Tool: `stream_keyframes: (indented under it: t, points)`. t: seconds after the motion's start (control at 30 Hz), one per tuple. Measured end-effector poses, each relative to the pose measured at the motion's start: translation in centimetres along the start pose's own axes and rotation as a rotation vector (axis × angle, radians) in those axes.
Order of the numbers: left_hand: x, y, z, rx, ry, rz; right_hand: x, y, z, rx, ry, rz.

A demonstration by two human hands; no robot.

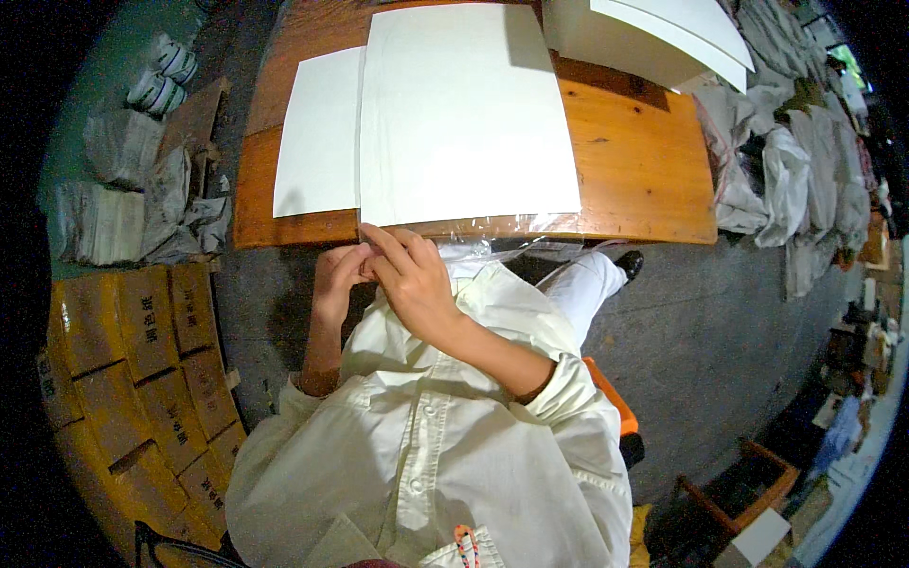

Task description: The person wraps white rectangular sheets in clear plastic film on a wooden table. They align the sheet, fold the plastic over the edges, and smooth the surface to secure the wrapping. The wrapped sheets are then stacked on the table.

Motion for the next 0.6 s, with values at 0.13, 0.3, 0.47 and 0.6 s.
stream_keyframes:
  t: [0.13, 0.3, 0.47, 0.6]
  points:
    - [-1.8, -0.5, 0.5, -0.023, -0.074, 0.255, -0.2, 0.0, -0.1, 0.009, -0.019, 0.018]
    - [-2.2, -1.6, -0.3, -0.007, -0.029, 0.150, -0.5, 0.9, -0.5, 0.056, -0.040, 0.073]
    - [-2.6, -0.9, 0.6, -0.094, -0.061, 0.097, 0.7, 1.5, -1.2, 0.131, -0.057, 0.189]
    - [-3.4, 0.7, 0.8, -0.120, -0.057, 0.061, 0.9, 3.1, -4.4, 0.377, -0.084, 0.664]
Point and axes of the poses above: each hand's wrist, its own z-axis towards the middle knuckle, its own y-axis out of the back of the hand, x = y × z, the point moved 10 cm from there along z, towards the middle knuckle, and after that the axes turned 10 degrees about y, right-handed, at the moved point
